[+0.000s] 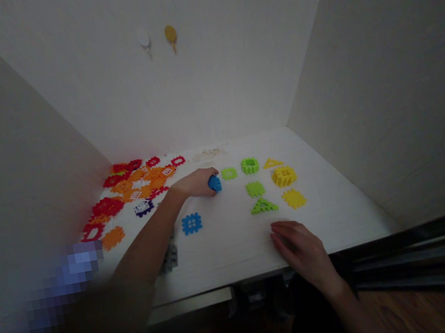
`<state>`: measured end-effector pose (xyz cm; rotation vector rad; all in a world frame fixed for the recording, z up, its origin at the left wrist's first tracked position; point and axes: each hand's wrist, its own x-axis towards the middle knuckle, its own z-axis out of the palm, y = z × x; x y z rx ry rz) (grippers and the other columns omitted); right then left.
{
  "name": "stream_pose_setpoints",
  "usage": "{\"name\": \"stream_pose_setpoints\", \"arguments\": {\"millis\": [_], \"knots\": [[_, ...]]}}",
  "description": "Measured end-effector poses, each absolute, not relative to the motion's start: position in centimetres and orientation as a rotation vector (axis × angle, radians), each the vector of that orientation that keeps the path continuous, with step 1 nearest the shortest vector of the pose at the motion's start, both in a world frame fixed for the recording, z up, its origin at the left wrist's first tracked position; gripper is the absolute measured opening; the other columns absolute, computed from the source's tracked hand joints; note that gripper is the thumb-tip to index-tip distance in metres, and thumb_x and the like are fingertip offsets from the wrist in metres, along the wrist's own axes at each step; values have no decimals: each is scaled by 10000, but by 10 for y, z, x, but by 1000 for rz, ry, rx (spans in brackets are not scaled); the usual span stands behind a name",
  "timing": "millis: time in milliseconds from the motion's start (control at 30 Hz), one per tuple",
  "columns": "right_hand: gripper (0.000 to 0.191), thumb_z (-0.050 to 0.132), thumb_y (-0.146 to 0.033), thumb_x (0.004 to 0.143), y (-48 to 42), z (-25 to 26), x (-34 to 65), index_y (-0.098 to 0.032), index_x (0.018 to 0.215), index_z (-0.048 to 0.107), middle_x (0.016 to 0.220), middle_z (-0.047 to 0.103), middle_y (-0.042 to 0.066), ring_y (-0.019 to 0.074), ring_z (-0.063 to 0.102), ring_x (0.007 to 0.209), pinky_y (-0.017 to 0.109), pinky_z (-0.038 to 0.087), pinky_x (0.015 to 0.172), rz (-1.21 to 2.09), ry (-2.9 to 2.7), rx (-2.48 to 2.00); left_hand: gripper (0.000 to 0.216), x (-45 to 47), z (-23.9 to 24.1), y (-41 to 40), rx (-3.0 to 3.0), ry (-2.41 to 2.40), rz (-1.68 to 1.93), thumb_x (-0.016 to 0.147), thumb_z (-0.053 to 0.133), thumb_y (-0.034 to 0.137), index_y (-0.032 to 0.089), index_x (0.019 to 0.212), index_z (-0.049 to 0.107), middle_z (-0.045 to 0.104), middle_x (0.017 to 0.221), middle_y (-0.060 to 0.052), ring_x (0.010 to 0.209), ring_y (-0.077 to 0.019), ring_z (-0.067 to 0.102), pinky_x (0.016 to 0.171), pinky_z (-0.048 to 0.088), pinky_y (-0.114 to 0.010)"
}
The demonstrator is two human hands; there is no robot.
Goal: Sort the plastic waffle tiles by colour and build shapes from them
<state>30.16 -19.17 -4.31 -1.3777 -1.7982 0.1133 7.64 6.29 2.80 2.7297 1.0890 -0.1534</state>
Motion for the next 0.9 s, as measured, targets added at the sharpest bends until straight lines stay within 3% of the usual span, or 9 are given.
{"name": "stream_pose_setpoints", "arguments": {"millis": [533,900], "knots": [[199,554,-256,861,-191,-46,300,-222,1053,592,1016,666,76,211,617,970,400,528,871,53,-1839,-1413,490,138,32,29,2857,927,-255,645,635,314,155,1102,560,615,1115,-129,1005,-257,582,848,454,-316],[222,592,-240,835,-190,-48,301,-196,1052,598,1017,662,75,203,611,973,375,520,883,41,-1849,-1389,555,146,37,26,2801,927,-319,619,675,290,125,1137,566,607,1150,-143,1040,-263,571,874,440,-305]]}}
